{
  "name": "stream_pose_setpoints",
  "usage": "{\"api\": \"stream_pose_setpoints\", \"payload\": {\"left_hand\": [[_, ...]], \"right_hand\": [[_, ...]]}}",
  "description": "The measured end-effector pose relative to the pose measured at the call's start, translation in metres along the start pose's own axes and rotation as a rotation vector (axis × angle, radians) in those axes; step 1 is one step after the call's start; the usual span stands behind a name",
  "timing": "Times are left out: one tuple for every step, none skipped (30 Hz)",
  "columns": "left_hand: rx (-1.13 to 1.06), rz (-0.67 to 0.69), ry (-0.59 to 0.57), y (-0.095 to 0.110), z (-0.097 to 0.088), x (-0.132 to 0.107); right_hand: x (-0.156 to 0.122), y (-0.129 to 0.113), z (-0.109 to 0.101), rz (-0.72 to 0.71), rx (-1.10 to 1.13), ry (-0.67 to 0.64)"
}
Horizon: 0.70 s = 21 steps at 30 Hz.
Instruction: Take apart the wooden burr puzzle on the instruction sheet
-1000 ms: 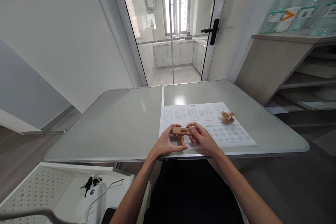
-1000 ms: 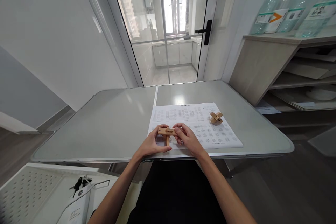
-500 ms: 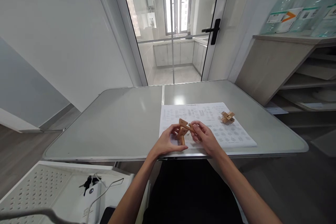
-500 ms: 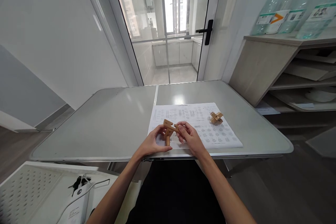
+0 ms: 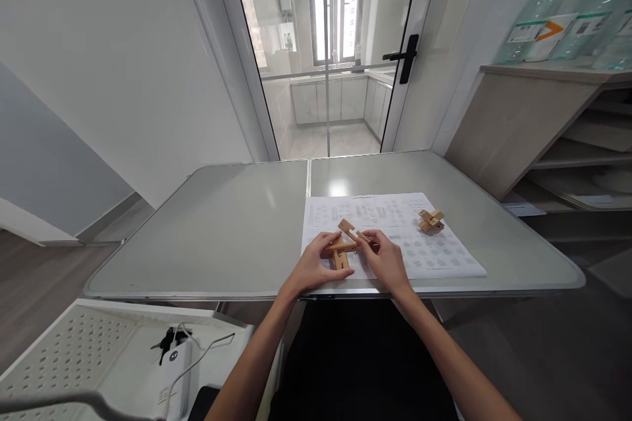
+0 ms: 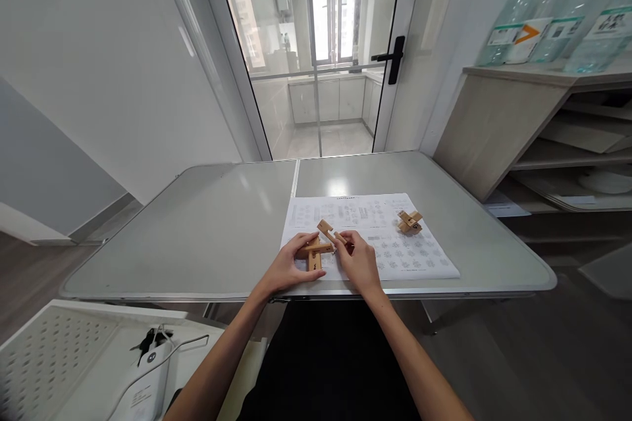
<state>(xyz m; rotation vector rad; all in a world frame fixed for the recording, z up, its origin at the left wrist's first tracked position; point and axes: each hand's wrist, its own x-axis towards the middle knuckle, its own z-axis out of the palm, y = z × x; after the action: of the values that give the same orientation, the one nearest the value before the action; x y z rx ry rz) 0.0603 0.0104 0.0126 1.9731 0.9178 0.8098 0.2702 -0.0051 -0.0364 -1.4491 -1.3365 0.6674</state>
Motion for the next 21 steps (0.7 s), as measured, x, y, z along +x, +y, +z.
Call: {"api": "stream_pose_setpoints", "payload": {"left_hand": [[0.002,-0.006,0.002,0.000,0.000,0.000],[0.004,-0.012,0.004,0.001,0.000,0.000],[0.004,-0.017,0.004,0.001,0.000,0.000],[0.002,-0.021,0.002,0.002,0.000,-0.001],[-0.002,-0.023,0.000,0.002,0.000,-0.001],[-0.006,-0.025,-0.003,0.002,0.000,-0.001],[-0.009,-0.026,-0.007,0.003,0.000,0.000],[-0.011,-0.024,-0.010,0.003,0.000,0.000],[-0.010,-0.021,-0.012,0.003,-0.001,0.000],[-0.008,-0.017,-0.013,0.003,-0.001,0.000],[-0.005,-0.015,-0.015,0.003,-0.001,0.000],[-0.004,-0.015,-0.016,0.003,-0.001,0.000],[-0.005,-0.016,-0.016,0.003,-0.001,0.000],[-0.006,-0.017,-0.014,0.003,0.000,0.000],[-0.007,-0.017,-0.014,0.002,0.000,0.000],[-0.007,-0.017,-0.012,0.002,0.000,0.000],[-0.004,-0.018,-0.008,0.001,0.001,0.000],[0.000,-0.021,-0.002,0.000,0.001,0.000],[0.005,-0.027,0.005,-0.001,0.002,0.000],[0.008,-0.036,0.011,-0.003,0.002,0.000],[0.007,-0.049,0.017,-0.004,0.003,0.000]], "right_hand": [[0.000,0.002,0.000,-0.014,-0.029,0.004],[0.000,0.003,0.001,-0.026,-0.055,0.010],[0.001,0.005,0.001,-0.038,-0.081,0.014],[0.001,0.006,0.002,-0.049,-0.107,0.016],[0.001,0.007,0.002,-0.058,-0.134,0.016],[0.002,0.008,0.003,-0.066,-0.163,0.017],[0.002,0.009,0.003,-0.076,-0.191,0.015],[0.002,0.009,0.003,-0.088,-0.214,0.011],[0.002,0.010,0.004,-0.104,-0.232,0.008],[0.002,0.011,0.004,-0.120,-0.247,0.008],[0.002,0.012,0.005,-0.139,-0.262,0.011],[0.002,0.013,0.006,-0.156,-0.278,0.019],[0.002,0.015,0.006,-0.168,-0.294,0.031],[0.002,0.016,0.007,-0.176,-0.310,0.045],[0.002,0.017,0.008,-0.181,-0.322,0.058],[0.002,0.018,0.008,-0.185,-0.332,0.070],[0.002,0.019,0.009,-0.189,-0.338,0.079],[0.002,0.020,0.010,-0.194,-0.342,0.086],[0.003,0.020,0.010,-0.197,-0.343,0.092],[0.003,0.020,0.010,-0.198,-0.342,0.097],[0.003,0.020,0.010,-0.195,-0.336,0.102]]}}
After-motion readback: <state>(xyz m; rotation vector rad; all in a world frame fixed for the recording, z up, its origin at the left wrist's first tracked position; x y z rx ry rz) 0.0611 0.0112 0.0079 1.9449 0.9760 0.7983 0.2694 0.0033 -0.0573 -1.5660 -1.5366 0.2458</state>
